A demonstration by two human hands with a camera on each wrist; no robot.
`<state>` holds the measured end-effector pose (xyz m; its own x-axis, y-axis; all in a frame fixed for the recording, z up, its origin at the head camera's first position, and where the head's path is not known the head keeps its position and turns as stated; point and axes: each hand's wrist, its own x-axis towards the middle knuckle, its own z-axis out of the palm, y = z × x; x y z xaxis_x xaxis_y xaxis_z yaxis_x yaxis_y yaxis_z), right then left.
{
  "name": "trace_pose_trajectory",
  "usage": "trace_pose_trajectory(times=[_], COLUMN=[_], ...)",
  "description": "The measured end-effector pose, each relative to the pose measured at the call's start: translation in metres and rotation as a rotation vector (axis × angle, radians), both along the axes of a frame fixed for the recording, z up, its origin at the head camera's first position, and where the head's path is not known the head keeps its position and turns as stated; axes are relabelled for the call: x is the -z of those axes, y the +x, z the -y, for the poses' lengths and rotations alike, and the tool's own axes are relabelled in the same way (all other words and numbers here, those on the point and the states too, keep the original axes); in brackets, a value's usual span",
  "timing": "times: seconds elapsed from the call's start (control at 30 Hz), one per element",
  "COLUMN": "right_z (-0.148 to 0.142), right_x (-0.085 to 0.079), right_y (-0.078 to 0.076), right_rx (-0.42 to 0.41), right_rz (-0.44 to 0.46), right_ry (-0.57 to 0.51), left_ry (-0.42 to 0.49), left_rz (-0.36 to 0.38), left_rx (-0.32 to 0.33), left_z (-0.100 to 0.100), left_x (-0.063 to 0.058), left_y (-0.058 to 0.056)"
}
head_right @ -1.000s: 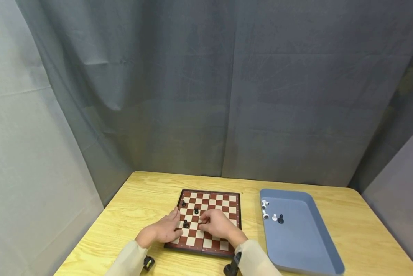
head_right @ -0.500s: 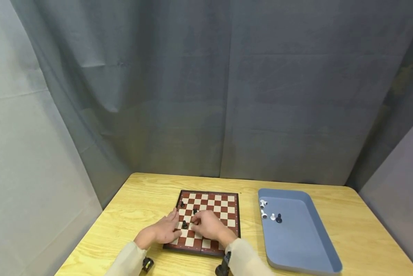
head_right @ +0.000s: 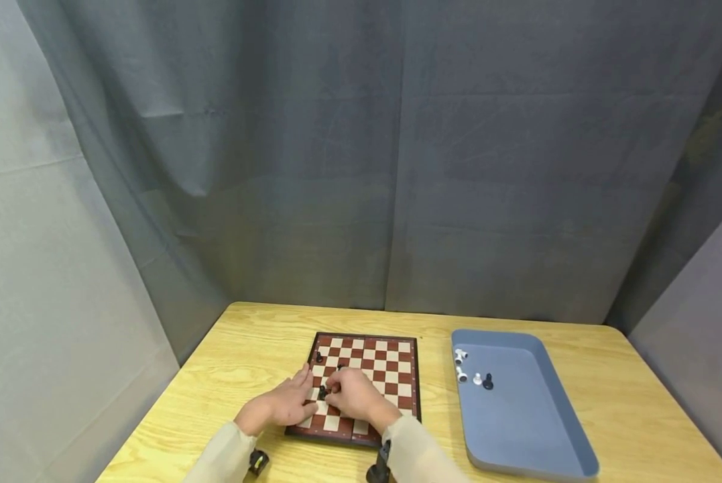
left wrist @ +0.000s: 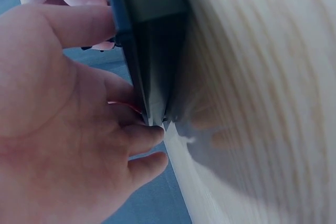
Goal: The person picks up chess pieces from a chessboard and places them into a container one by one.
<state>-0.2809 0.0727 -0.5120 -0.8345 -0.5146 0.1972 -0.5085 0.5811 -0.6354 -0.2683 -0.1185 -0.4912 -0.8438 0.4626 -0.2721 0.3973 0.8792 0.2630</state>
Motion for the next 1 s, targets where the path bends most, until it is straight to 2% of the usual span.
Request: trace_pose_trajectory(times=[0.53, 1.0], right_z=[0.0077, 0.0062], right_x=[0.0002, -0.0010], right_y=[0.0011, 0.0018], right_rx=[0.030, 0.007], right_rz=[-0.029, -0.035], right_ry=[0.095, 0.107], left_ry=[-0.012, -0.002], left_rz=[-0.001, 0.005], left_rx=[0.002, 0.008], left_z=[-0.0007, 0.0001], left_x=[-0.0035, -0.0042], left_y=[0.0004, 0.0009])
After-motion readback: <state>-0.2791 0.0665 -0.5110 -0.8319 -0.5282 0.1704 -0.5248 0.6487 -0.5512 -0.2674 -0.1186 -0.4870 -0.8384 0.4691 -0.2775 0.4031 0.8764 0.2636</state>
